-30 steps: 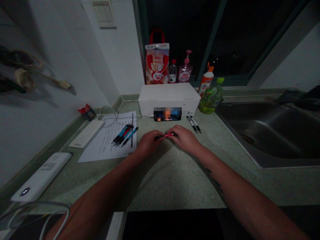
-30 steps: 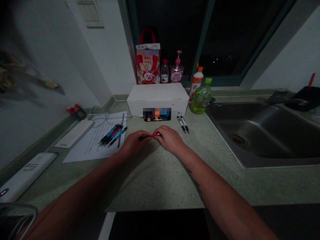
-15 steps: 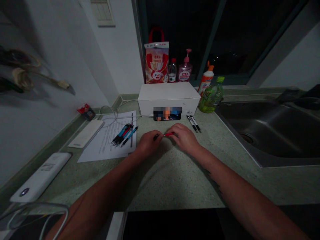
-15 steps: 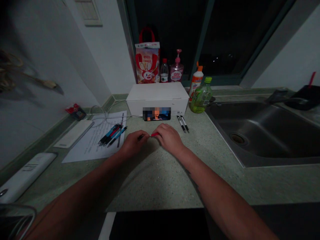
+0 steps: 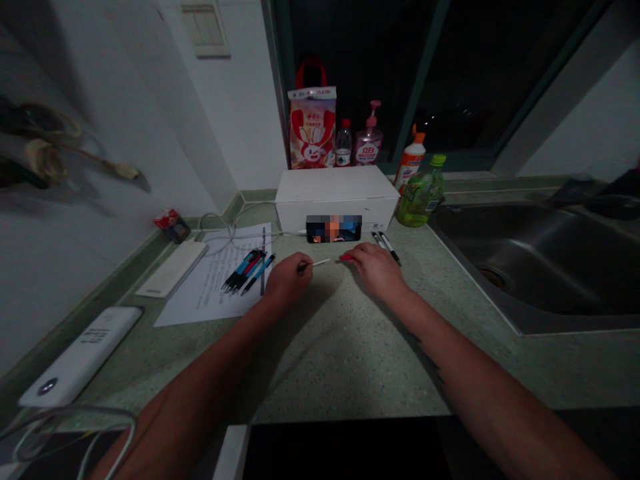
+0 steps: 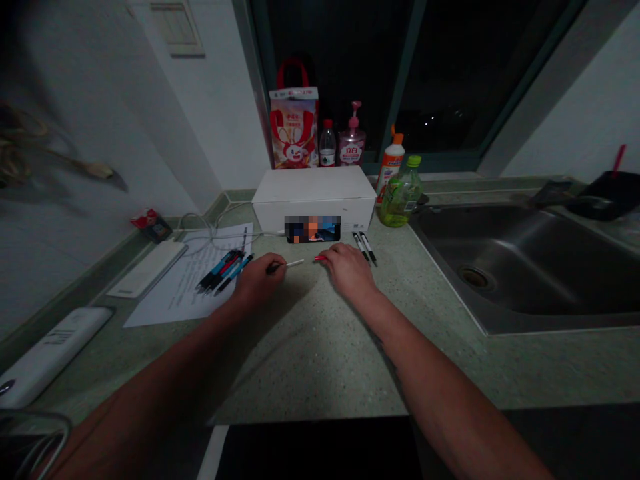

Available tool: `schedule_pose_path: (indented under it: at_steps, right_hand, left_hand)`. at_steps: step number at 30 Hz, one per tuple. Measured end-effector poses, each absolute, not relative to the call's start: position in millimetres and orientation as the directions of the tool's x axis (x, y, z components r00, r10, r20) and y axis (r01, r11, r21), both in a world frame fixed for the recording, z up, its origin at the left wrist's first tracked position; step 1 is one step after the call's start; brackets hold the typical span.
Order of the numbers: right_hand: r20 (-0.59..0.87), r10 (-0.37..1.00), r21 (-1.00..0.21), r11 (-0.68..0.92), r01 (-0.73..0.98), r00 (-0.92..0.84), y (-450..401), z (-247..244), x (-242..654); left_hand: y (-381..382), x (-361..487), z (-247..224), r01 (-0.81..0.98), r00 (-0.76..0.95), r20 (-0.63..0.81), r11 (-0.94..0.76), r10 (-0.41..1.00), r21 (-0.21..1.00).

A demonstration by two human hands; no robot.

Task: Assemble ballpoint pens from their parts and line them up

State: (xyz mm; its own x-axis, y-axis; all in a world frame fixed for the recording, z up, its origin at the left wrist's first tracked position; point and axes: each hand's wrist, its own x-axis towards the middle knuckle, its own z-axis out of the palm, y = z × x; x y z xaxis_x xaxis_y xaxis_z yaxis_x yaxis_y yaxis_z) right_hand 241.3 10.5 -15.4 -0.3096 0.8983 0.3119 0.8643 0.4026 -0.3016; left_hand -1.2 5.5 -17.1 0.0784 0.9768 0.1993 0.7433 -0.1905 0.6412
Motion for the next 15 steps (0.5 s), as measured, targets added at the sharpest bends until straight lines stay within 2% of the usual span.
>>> schedule_pose_path:
  at_steps: [3,7,9,11,15]
  right_hand:
    - [0.269,0.930,-0.304,0.328,0.894,-0.249,10,-14,244]
    - [0.249,0.954,-0.290,0.237,0.927,-0.166,8,-12,243]
    - [0.277,0.944,-0.283,0.261,0.923,-0.182,8,-13,241]
    - [0.312,0.923,-0.280,0.317,0.906,-0.226,7,-14,238]
    - [0.360,0.853,-0.252,0.479,0.841,-0.378,6,-16,232]
  left_hand:
    - [7,-2,-18,0.758,0.067,0.197,-0.179,0.978,0.628]
    - [4,2,-23,0.791,0.273,0.153,-0.312,0.950,0.526]
    - [1,5,-26,0.784,0.385,0.149,-0.408,0.911,0.468]
    - [-1,7,-28,0.770,0.428,0.166,-0.455,0.888,0.447]
    - [-3,10,-28,0.748,0.307,0.235,-0.386,0.922,0.540]
